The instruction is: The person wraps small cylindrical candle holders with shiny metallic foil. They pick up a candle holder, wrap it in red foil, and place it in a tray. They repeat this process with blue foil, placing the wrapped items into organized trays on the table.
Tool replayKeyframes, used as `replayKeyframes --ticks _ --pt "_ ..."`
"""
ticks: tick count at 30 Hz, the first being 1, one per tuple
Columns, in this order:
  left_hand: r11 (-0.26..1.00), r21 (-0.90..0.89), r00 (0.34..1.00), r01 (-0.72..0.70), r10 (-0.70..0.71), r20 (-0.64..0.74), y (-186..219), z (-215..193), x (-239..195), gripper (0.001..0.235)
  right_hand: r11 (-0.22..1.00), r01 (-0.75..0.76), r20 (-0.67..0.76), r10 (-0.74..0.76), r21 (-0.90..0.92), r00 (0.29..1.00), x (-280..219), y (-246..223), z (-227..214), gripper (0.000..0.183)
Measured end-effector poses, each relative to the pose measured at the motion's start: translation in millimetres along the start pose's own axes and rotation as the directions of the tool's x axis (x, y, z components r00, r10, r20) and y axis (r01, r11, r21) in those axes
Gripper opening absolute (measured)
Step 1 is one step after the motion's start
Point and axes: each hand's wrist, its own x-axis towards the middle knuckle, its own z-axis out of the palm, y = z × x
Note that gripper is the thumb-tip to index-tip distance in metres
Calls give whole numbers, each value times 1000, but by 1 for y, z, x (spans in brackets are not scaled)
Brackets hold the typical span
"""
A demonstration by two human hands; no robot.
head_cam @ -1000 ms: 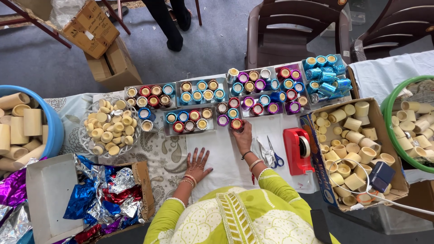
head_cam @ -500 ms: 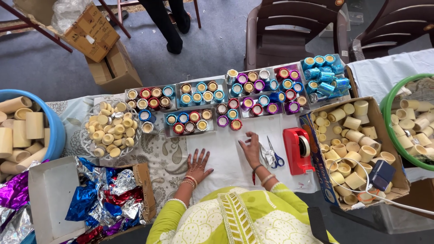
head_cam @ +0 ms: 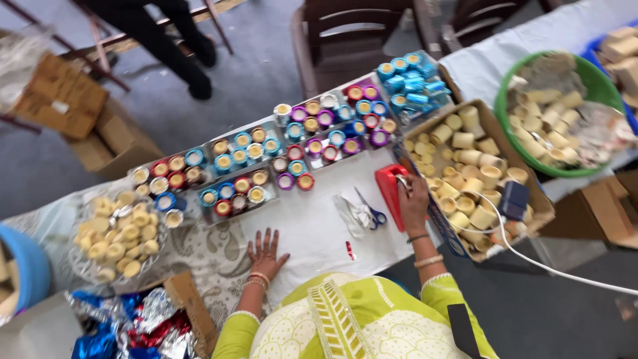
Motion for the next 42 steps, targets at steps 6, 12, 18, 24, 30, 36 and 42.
replayKeyframes --ticks 6,12,18,24,30,36,42 --pt "1000 2 998 5 -5 -63 -5 11 3 96 942 41 -107 -81 -333 991 53 65 -30 27" --pt "998 30 998 56 -56 4 -4 8 5 98 885 -167 -60 157 -435 986 87 149 -18 34" --pt "994 58 994 93 -96 56 0 2 5 98 944 -119 -148 76 -309 986 138 233 22 59" --pt "991 58 988 122 -127 93 3 -5 4 98 926 -304 -128 281 -226 951 189 263 45 70" --pt "989 89 987 119 -128 100 4 -8 3 95 882 -320 -166 278 -346 946 208 294 83 70" --pt "990 82 977 117 -130 168 8 -14 3 95 903 -335 -191 290 -271 938 169 237 38 32" --pt "985 95 973 141 -155 170 9 -16 6 96 718 -241 -327 20 -653 945 168 227 -10 71"
